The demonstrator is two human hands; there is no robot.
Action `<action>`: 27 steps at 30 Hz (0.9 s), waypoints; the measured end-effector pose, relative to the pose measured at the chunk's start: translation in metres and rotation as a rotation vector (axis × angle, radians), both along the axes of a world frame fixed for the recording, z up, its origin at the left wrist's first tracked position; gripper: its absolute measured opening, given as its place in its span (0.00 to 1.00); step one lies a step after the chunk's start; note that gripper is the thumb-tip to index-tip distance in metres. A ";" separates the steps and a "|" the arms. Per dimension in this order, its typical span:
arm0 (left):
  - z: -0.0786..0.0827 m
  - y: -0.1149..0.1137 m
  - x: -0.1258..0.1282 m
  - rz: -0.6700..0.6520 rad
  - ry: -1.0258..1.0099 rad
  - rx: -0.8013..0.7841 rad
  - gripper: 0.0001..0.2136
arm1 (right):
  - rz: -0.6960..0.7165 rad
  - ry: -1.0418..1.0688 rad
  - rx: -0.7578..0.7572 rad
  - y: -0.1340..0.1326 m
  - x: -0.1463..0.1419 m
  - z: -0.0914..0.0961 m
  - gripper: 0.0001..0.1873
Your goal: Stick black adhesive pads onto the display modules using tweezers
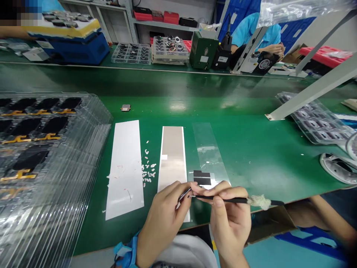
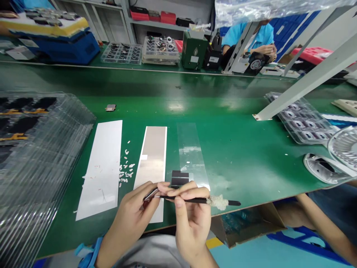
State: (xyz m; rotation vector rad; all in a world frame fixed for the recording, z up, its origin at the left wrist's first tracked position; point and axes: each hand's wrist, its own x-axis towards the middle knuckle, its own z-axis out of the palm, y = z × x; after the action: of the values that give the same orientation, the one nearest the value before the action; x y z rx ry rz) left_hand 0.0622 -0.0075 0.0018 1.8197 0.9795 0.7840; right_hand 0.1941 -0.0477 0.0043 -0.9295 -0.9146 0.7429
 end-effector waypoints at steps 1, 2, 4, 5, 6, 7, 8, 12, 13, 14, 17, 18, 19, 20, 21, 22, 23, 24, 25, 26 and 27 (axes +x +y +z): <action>0.000 0.000 0.000 0.020 -0.003 0.006 0.14 | -0.005 -0.004 0.010 0.000 -0.001 0.000 0.07; 0.000 0.000 0.000 0.037 0.000 0.012 0.14 | -0.017 -0.012 0.021 0.000 -0.003 0.001 0.07; 0.000 0.000 0.000 0.055 0.019 0.024 0.15 | -0.054 -0.033 0.027 -0.001 -0.006 0.003 0.07; 0.000 -0.001 0.000 0.051 0.029 0.028 0.16 | -0.074 -0.050 0.029 -0.001 -0.007 0.004 0.07; 0.000 -0.001 -0.001 0.042 0.040 0.027 0.18 | -0.092 -0.067 0.031 -0.002 -0.008 0.004 0.07; 0.000 -0.002 -0.001 0.030 0.048 0.022 0.19 | -0.104 -0.084 0.034 -0.002 -0.009 0.005 0.08; 0.000 -0.002 -0.001 0.016 0.053 0.013 0.20 | -0.115 -0.097 0.040 -0.002 -0.010 0.005 0.08; 0.002 -0.003 -0.003 -0.021 0.028 -0.021 0.23 | -0.145 -0.119 0.054 -0.001 -0.013 0.003 0.10; 0.002 -0.003 -0.003 -0.032 0.016 -0.026 0.24 | -0.150 -0.123 0.055 -0.001 -0.013 0.002 0.10; 0.002 -0.003 -0.003 -0.039 0.006 -0.030 0.24 | -0.155 -0.127 0.055 -0.001 -0.013 0.001 0.10; 0.002 -0.002 -0.004 -0.043 -0.012 -0.045 0.24 | -0.171 -0.150 0.051 -0.001 -0.013 0.000 0.09; 0.002 -0.002 -0.004 -0.041 -0.016 -0.049 0.24 | -0.175 -0.158 0.045 -0.001 -0.013 0.000 0.09; 0.002 -0.002 -0.004 -0.040 -0.018 -0.052 0.24 | -0.179 -0.166 0.040 -0.001 -0.013 0.000 0.09; 0.002 -0.002 -0.004 -0.039 -0.017 -0.055 0.24 | -0.183 -0.172 0.033 -0.001 -0.013 0.000 0.08; 0.003 -0.003 -0.004 -0.040 -0.016 -0.055 0.24 | -0.184 -0.175 0.029 0.000 -0.013 0.000 0.08; 0.003 -0.003 -0.004 -0.040 -0.013 -0.055 0.24 | -0.184 -0.175 0.027 0.000 -0.013 0.000 0.08; 0.003 -0.003 -0.004 -0.040 -0.012 -0.054 0.24 | -0.181 -0.172 0.028 0.000 -0.013 0.000 0.08; 0.003 -0.003 -0.004 -0.040 -0.013 -0.052 0.24 | -0.178 -0.166 0.031 0.000 -0.012 0.000 0.09; 0.002 -0.003 -0.004 -0.039 -0.014 -0.050 0.24 | -0.173 -0.160 0.034 0.000 -0.012 -0.001 0.09; 0.002 -0.003 -0.004 -0.037 -0.014 -0.049 0.24 | -0.169 -0.155 0.035 0.000 -0.012 -0.001 0.09; 0.002 -0.003 -0.004 -0.036 -0.013 -0.048 0.24 | -0.169 -0.152 0.036 0.000 -0.012 -0.001 0.09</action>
State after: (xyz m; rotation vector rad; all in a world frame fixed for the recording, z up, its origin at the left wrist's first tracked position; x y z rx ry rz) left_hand 0.0584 -0.0101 0.0036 1.7835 0.9470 0.7435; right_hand 0.1823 -0.0480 0.0032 -1.0280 -0.9663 0.5153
